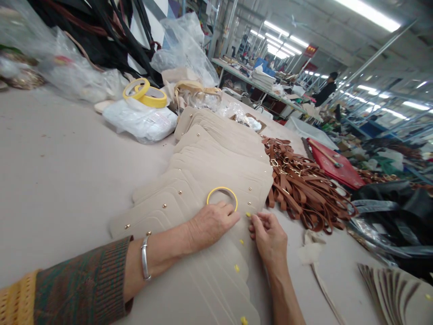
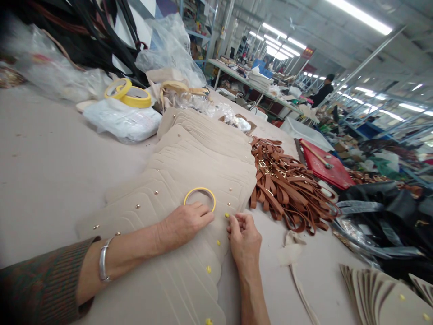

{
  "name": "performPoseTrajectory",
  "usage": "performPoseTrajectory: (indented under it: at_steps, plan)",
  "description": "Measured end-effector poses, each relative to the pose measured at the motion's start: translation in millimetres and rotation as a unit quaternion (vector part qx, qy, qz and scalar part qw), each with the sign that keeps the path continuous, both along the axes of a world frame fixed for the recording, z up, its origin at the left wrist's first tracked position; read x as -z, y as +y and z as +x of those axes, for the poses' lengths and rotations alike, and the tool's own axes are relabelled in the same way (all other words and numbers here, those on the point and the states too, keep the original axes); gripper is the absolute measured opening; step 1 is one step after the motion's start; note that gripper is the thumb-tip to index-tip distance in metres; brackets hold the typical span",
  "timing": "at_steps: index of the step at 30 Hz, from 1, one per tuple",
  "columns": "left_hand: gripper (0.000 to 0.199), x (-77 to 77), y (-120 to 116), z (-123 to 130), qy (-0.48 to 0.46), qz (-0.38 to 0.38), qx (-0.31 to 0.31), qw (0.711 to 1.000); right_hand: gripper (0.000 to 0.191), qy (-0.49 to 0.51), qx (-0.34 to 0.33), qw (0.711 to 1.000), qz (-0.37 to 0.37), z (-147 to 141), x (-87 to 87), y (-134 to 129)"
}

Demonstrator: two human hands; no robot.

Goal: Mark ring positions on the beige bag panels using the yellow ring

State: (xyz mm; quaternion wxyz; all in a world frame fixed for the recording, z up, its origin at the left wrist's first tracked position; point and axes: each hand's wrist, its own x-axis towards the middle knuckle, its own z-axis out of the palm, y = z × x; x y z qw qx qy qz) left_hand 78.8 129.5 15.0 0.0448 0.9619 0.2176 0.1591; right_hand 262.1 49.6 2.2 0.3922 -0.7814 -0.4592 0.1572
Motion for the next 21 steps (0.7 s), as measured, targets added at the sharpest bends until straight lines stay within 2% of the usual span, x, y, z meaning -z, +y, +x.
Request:
performPoseTrajectory:
  at_steps: [2,5,7,10,12,16,21]
  plan:
    - [0.007,-2.3,7.1,-1.3,-0.017,0.01,-0.021,1.0,0.031,-0.003,-0.021,1.0,0.013,0.2,1.2,-4.9]
    - [0.008,-4.7,17.8,-1.2,-0.013,0.009,-0.068,0.998,0.029,-0.101,-0.05,0.993,0.032,-4.3,1.0,-3.7]
    - [0.008,-5.1,22.2,0.1,0.003,-0.003,-0.08,0.997,0.028,-0.151,-0.05,0.987,0.037,-8.6,-0.2,1.8]
    - [0.01,-5.5,23.5,2.2,0.017,-0.014,-0.085,0.996,0.028,-0.174,-0.033,0.984,0.024,-11.5,-2.3,10.5]
    - [0.011,-6.2,22.7,3.0,0.021,-0.019,-0.095,0.995,0.028,-0.172,-0.039,0.984,0.015,-9.6,-3.5,12.4]
    - [0.013,-7.3,21.6,2.9,0.025,-0.023,-0.101,0.994,0.026,-0.152,-0.095,0.984,-0.013,-2.0,-6.7,3.2]
    - [0.013,-4.7,22.1,2.1,0.02,-0.016,-0.097,0.995,0.025,-0.041,-0.156,0.978,-0.134,-1.5,-17.2,-19.5]
